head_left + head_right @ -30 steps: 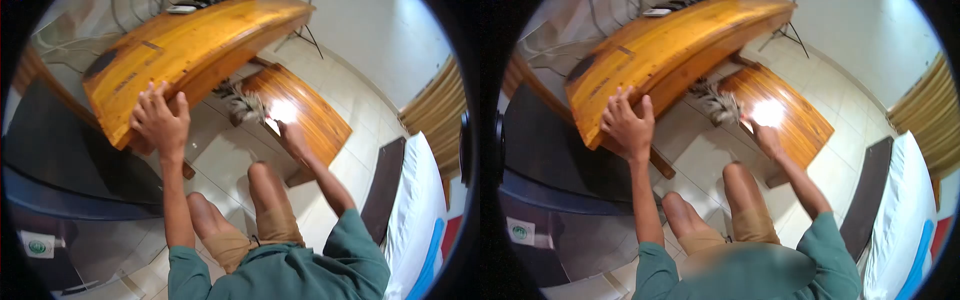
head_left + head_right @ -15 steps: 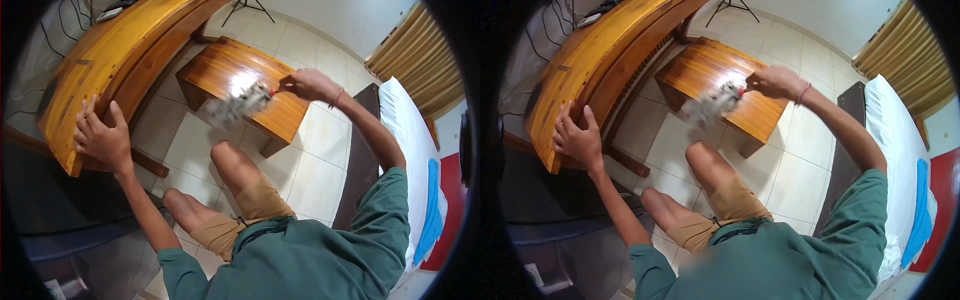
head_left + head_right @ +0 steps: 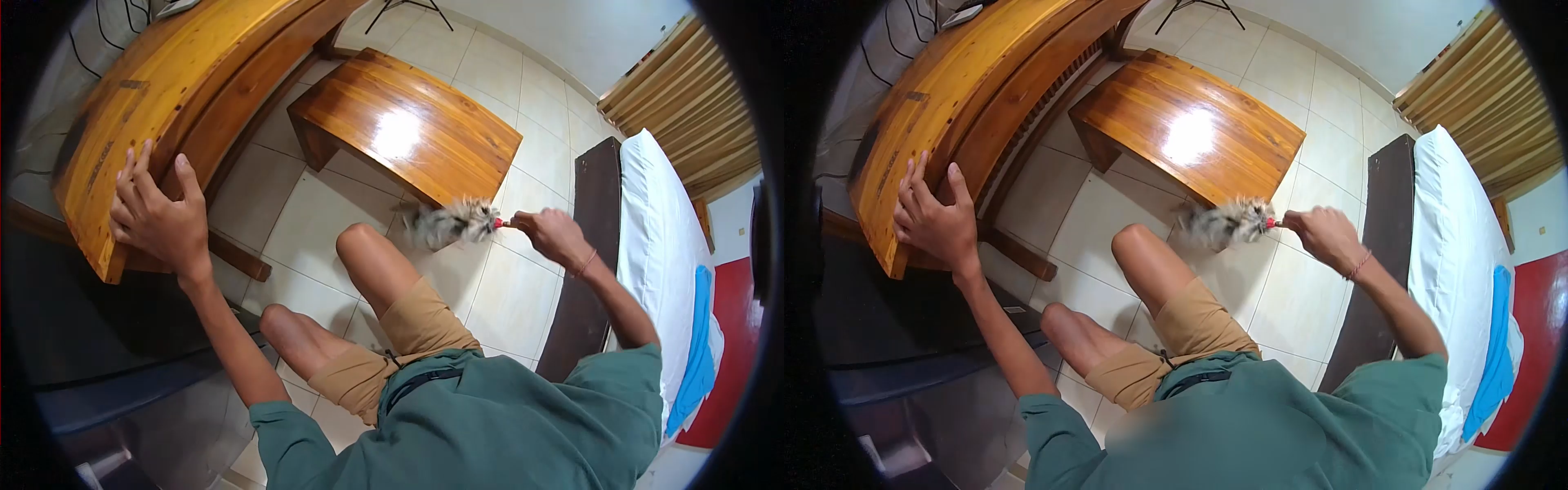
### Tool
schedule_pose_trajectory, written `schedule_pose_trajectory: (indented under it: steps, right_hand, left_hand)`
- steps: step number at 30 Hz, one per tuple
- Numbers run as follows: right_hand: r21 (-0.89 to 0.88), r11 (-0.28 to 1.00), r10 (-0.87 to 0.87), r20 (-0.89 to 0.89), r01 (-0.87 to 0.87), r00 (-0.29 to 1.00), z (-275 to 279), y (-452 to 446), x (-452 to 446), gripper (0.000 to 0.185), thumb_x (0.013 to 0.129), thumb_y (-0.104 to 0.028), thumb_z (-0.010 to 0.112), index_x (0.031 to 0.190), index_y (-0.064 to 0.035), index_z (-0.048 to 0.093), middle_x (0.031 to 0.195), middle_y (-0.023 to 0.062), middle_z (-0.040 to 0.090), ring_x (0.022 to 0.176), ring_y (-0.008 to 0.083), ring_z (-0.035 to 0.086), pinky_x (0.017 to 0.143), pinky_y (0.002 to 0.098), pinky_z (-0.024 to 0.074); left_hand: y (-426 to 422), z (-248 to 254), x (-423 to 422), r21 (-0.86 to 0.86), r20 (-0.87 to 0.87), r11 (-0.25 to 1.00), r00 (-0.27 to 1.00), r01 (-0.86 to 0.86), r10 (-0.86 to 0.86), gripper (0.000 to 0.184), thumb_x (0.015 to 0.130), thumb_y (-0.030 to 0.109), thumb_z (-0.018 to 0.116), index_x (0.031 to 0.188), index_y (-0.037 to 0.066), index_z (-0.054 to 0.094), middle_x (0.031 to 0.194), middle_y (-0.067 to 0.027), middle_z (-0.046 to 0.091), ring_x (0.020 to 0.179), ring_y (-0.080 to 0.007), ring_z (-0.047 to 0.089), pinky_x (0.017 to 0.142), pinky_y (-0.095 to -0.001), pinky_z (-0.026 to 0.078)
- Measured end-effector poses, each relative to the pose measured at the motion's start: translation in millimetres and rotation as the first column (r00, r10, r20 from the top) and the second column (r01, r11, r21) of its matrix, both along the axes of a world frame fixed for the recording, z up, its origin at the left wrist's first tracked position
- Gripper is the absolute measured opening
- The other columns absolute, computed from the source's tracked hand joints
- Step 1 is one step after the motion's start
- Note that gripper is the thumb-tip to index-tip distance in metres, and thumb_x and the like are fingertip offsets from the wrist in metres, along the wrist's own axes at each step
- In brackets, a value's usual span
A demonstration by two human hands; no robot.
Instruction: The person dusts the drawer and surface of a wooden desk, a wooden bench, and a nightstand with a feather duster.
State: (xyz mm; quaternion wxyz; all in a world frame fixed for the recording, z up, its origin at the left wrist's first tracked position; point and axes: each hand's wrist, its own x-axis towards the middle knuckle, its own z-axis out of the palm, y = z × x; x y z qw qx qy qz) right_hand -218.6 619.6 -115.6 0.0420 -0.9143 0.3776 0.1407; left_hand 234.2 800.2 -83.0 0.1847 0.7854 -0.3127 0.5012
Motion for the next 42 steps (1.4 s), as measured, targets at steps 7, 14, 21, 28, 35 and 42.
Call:
schedule_pose_trajectory:
  steps: [7,14,21,28,35,42]
  right_hand:
    - [0.056,0.977,-0.214,0.191,0.207,0.958,-211,24,-115,0.021,0.091,-0.030,0.045,0.095,-0.0144,0.058,0.058,0.0162,0.056,0.052,0.0361,0.055,0.048,0.0462,0.0429]
    - [0.089,0.884,-0.462,0.310,0.459,0.831,-299,79,-119,0.033,0.093,-0.030,0.043,0.075,-0.0041,0.052,0.059,0.0214,0.053,0.055,0.0424,0.051,0.050,0.0494,0.0388]
    - [0.009,0.890,-0.445,0.222,0.455,0.867,-303,56,-115,0.041,0.092,-0.037,0.041,0.072,-0.0048,0.057,0.060,0.0198,0.058,0.056,0.0396,0.056,0.054,0.0489,0.0446]
    - [0.191,0.930,-0.366,0.520,0.313,0.772,-294,35,-56,0.030,0.092,-0.026,0.046,0.076,-0.0014,0.054,0.061,0.0215,0.055,0.056,0.0397,0.054,0.050,0.0455,0.0404]
    - [0.294,0.932,-0.364,0.766,0.214,0.531,-191,14,65,0.018,0.094,-0.018,0.044,0.099,-0.0018,0.046,0.060,0.0172,0.047,0.053,0.0314,0.048,0.050,0.0395,0.0367]
    - [0.194,0.880,-0.425,0.730,0.434,0.535,-183,-104,28,0.022,0.093,-0.019,0.042,0.110,-0.0065,0.048,0.074,0.0246,0.059,0.066,0.0393,0.059,0.056,0.0457,0.0433]
  left_hand:
    - [-6,3,-8,-0.024,-0.034,1.000,0.999,-0.012,0.011,0.034,0.080,0.041,0.060,0.111,0.025,0.059,0.117,0.0057,0.056,0.109,-0.0195,0.048,0.094,-0.0419,0.029]
    - [-3,6,-5,-0.050,-0.039,0.999,0.999,-0.013,0.011,0.031,0.080,0.037,0.060,0.108,0.024,0.061,0.116,0.0051,0.057,0.108,-0.0204,0.048,0.094,-0.0405,0.029]
    - [-4,6,-2,-0.062,-0.059,0.998,0.998,-0.028,0.024,0.028,0.082,0.035,0.061,0.108,0.023,0.060,0.116,0.0056,0.056,0.108,-0.0192,0.047,0.094,-0.0406,0.027]
    - [-2,7,-4,-0.059,-0.067,0.998,0.997,-0.036,0.032,0.027,0.083,0.035,0.060,0.107,0.022,0.060,0.117,0.0047,0.055,0.109,-0.0199,0.047,0.095,-0.0414,0.028]
    - [-4,8,-8,-0.059,-0.050,0.998,0.999,-0.013,0.010,0.028,0.082,0.031,0.062,0.108,0.023,0.060,0.117,0.0044,0.055,0.108,-0.0206,0.047,0.094,-0.0413,0.030]
    - [0,9,-10,-0.018,-0.090,1.000,0.996,-0.021,0.019,0.031,0.084,0.030,0.059,0.114,0.021,0.058,0.121,0.0039,0.053,0.112,-0.0203,0.045,0.097,-0.0410,0.028]
